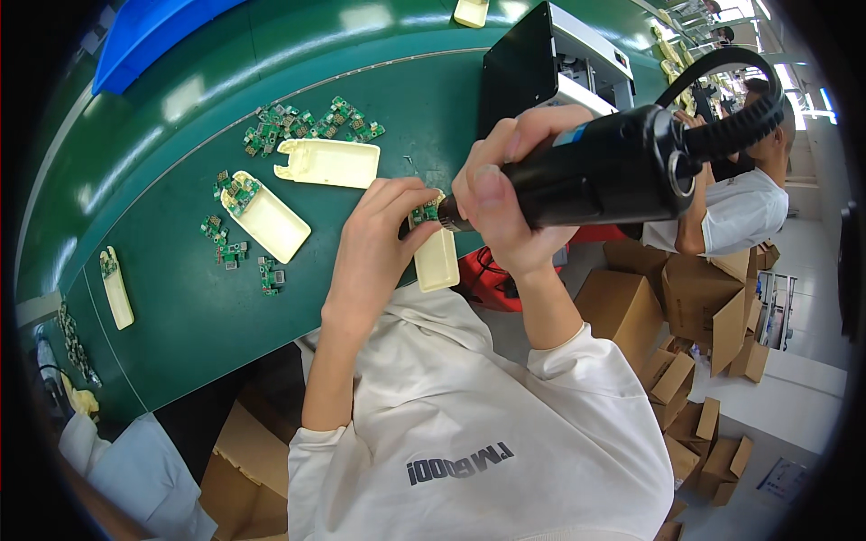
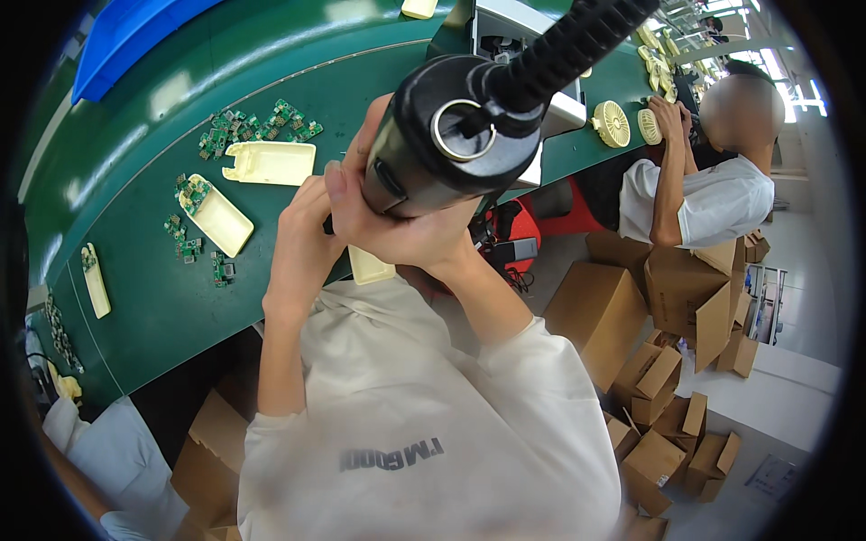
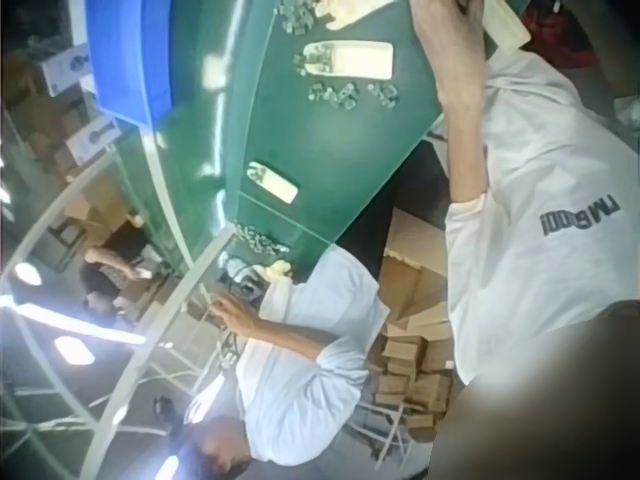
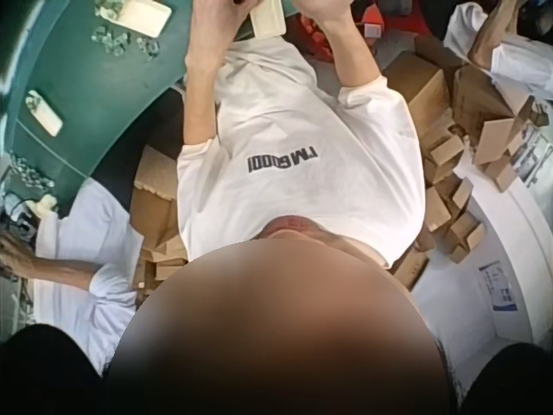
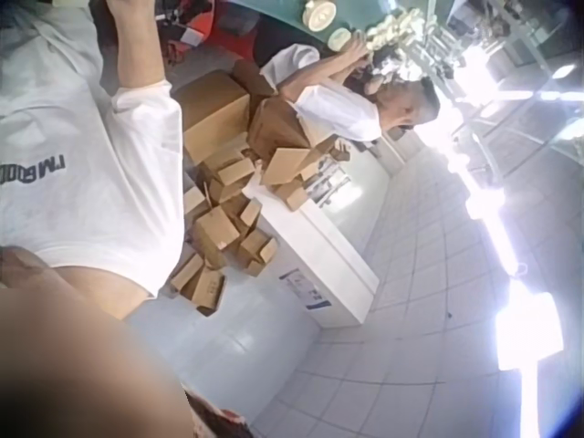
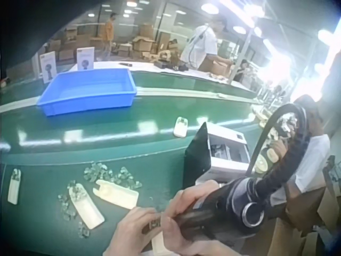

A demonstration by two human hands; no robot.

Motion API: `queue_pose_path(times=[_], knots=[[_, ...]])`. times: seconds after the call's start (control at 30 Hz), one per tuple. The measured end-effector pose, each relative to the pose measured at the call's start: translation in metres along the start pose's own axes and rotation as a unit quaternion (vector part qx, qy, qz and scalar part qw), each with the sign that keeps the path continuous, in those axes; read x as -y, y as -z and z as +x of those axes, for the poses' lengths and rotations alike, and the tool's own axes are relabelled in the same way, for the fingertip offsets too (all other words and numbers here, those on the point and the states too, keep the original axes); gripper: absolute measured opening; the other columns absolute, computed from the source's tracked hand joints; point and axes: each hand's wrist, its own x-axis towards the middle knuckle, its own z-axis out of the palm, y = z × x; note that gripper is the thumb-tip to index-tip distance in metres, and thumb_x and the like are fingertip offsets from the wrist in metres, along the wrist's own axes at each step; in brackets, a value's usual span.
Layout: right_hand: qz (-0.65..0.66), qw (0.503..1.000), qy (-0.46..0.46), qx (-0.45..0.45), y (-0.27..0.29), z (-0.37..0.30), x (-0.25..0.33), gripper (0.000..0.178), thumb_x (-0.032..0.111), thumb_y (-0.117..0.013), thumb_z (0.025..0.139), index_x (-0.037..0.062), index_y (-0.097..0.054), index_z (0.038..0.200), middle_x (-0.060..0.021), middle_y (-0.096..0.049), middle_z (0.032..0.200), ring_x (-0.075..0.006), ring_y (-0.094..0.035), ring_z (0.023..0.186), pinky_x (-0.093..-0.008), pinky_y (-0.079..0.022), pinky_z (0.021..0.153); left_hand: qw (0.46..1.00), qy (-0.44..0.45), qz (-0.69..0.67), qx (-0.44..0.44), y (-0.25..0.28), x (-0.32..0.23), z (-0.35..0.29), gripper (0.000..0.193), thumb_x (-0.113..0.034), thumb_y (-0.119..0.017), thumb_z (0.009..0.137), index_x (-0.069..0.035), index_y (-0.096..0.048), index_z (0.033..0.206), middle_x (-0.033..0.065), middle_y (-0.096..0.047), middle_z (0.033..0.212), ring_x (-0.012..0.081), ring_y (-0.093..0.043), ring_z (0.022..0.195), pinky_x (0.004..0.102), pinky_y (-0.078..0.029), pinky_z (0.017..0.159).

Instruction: The person is assembling electronic circuit boards into plastic housings using an electric screwdriver on a factory assembly line.

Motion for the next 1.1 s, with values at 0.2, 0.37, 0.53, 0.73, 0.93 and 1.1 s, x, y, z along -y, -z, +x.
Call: queue_pose_path(times=[0.2,0.37,0.53,0.73,0.93,1.1], knots=[[-0.01,1.0,-0.002,-0.011,-0.002,-0.004,0.001,0.033,-0.003,-0.06,0.086,0.0036,-0.034,0.104,-0.0054,-0.047,0.069,-0.0075,-0.041,0.046,-0.0218,-0.039,0.042,1.0,-0.017,0.008,0.002,0.0,0.002,0.001,0.033,-0.002,-0.077,0.07,-0.002,-0.066,0.101,0.0094,-0.064,0.103,0.0284,-0.059,0.095,0.0365,-0.05,0.08],[0.019,1.0,0.004,-0.011,0.006,0.001,0.002,0.028,0.003,-0.058,0.088,0.0051,-0.035,0.105,-0.0061,-0.048,0.069,-0.0088,-0.043,0.047,-0.0237,-0.04,0.042,0.999,-0.032,0.009,-0.005,0.002,0.003,0.003,0.033,-0.003,-0.077,0.07,-0.002,-0.065,0.101,0.0091,-0.064,0.102,0.0281,-0.059,0.095,0.0364,-0.05,0.08],[0.273,0.96,0.045,-0.047,0.045,0.011,0.046,0.04,0.014,-0.068,0.084,0.0075,-0.038,0.109,-0.0063,-0.052,0.075,-0.0118,-0.048,0.052,-0.0263,-0.043,0.047,0.999,-0.035,0.013,0.004,0.003,-0.001,0.001,0.031,-0.005,-0.077,0.07,-0.002,-0.066,0.099,0.0092,-0.064,0.1,0.0276,-0.059,0.094,0.0369,-0.05,0.081],[0.177,0.972,0.074,-0.133,0.089,-0.025,0.064,0.035,0.021,-0.063,0.088,0.0089,-0.035,0.104,-0.0051,-0.048,0.069,-0.0118,-0.044,0.045,-0.0259,-0.041,0.042,0.996,-0.066,0.046,-0.04,0.002,-0.003,-0.002,0.032,-0.005,-0.079,0.069,-0.001,-0.067,0.097,0.0092,-0.067,0.098,0.0271,-0.061,0.093,0.0364,-0.051,0.08],[0.162,0.978,0.002,-0.135,0.118,-0.082,0.053,0.039,0.018,-0.068,0.084,0.0086,-0.034,0.098,-0.0036,-0.045,0.063,-0.0106,-0.04,0.042,-0.0241,-0.039,0.039,0.986,-0.028,0.096,-0.137,0.063,-0.029,-0.001,0.029,-0.01,-0.078,0.074,-0.001,-0.067,0.099,0.0099,-0.067,0.102,0.0238,-0.064,0.092,0.0347,-0.052,0.079],[0.134,0.972,-0.052,-0.188,0.132,-0.116,0.049,0.039,0.017,-0.068,0.083,0.0083,-0.033,0.097,-0.0035,-0.045,0.063,-0.0101,-0.039,0.041,-0.0238,-0.039,0.039,0.956,-0.052,0.223,-0.182,0.157,0.009,0.067,0.029,-0.011,-0.075,0.079,-0.001,-0.067,0.105,0.0081,-0.068,0.097,0.0175,-0.062,0.085,0.0292,-0.049,0.08]])
